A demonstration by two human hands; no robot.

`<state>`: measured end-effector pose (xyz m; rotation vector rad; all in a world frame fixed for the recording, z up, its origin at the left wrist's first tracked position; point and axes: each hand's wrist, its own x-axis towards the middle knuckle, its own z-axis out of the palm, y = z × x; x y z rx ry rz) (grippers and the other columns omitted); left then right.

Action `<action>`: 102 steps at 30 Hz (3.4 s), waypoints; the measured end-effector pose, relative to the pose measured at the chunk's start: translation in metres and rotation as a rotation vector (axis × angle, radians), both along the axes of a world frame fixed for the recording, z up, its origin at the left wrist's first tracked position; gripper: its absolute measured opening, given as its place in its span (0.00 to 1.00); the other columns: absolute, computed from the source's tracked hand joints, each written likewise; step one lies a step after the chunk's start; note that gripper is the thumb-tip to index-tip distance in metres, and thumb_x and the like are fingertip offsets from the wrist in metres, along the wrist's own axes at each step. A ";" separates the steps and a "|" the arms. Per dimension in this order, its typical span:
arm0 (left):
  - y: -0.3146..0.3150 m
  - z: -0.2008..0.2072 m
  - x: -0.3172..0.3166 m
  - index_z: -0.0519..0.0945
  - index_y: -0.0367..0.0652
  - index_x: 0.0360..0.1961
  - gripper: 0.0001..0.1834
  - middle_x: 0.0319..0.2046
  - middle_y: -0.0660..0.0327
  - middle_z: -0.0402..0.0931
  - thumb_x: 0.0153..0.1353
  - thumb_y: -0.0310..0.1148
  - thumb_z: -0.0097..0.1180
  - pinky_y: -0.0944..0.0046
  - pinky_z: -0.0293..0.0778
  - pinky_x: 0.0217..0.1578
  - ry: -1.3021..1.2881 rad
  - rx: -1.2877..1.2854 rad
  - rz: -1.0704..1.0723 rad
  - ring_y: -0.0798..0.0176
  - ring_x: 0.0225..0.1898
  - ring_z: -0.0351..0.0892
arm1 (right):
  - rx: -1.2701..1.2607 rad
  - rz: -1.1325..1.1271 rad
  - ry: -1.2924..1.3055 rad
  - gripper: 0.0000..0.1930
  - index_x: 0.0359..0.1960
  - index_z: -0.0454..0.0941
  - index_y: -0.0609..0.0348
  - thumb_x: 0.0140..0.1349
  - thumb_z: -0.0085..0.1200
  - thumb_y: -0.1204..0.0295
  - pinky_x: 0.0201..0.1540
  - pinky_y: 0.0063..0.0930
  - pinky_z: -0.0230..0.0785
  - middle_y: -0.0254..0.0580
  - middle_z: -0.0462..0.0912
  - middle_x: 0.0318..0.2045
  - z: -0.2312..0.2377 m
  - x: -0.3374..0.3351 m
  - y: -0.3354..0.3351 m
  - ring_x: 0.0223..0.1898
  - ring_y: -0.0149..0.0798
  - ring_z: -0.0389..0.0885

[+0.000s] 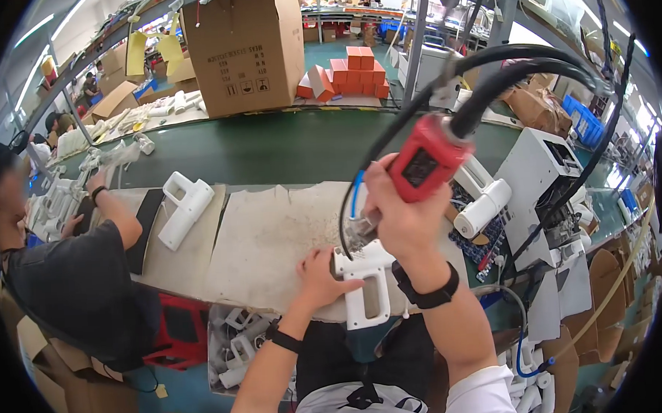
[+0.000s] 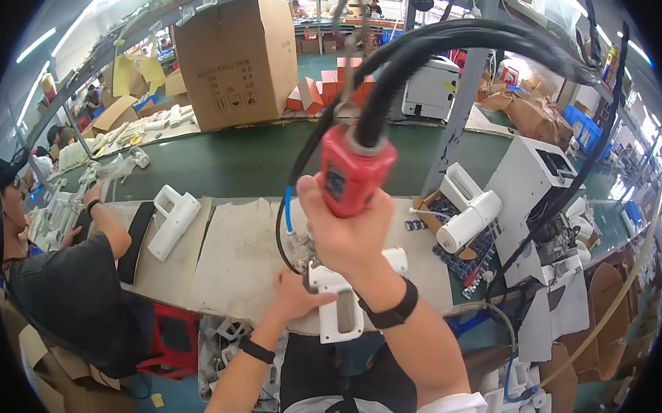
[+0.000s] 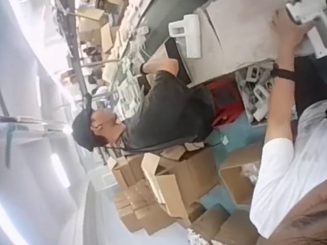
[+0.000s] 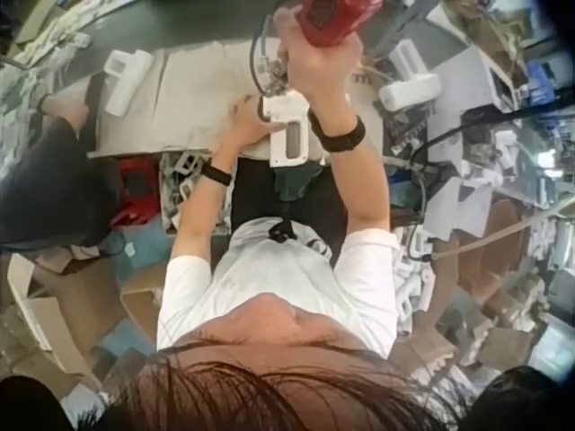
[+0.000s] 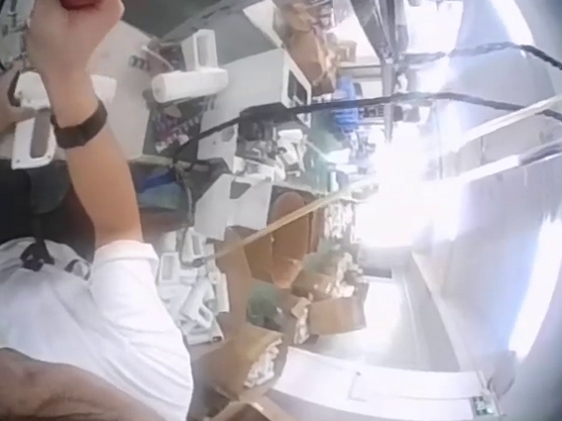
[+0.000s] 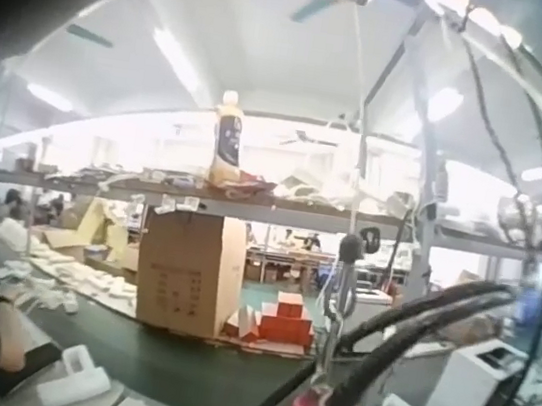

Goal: The person picks up a white plastic housing, uses a red power tool to drive screws into it, and then places the unit into a cardboard box. This process is repeated with several more housings.

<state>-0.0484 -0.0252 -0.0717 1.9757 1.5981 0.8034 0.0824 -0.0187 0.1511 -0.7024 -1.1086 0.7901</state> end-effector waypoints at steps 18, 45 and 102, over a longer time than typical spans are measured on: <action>0.000 0.014 0.007 0.75 0.39 0.51 0.45 0.52 0.49 0.71 0.39 0.63 0.65 0.40 0.33 0.63 -0.046 -0.157 -0.054 0.48 0.67 0.50 | -0.013 -0.042 -0.225 0.09 0.27 0.76 0.64 0.58 0.60 0.71 0.20 0.19 0.65 0.33 0.76 0.16 -0.076 -0.028 0.054 0.15 0.24 0.73; 0.004 -0.029 0.016 0.63 0.48 0.65 0.55 0.63 0.50 0.62 0.41 0.71 0.59 0.36 0.28 0.63 0.139 -0.069 -0.035 0.49 0.68 0.46 | -0.041 0.022 -0.265 0.05 0.27 0.76 0.62 0.57 0.59 0.75 0.20 0.19 0.64 0.31 0.76 0.17 -0.073 -0.025 0.020 0.17 0.23 0.73; 0.044 -0.041 0.024 0.59 0.49 0.67 0.50 0.62 0.53 0.59 0.43 0.55 0.64 0.38 0.48 0.59 -0.210 0.086 0.140 0.52 0.64 0.58 | 0.006 -0.010 -0.121 0.04 0.32 0.73 0.67 0.57 0.55 0.81 0.17 0.17 0.63 0.36 0.75 0.16 -0.007 0.024 -0.040 0.15 0.26 0.73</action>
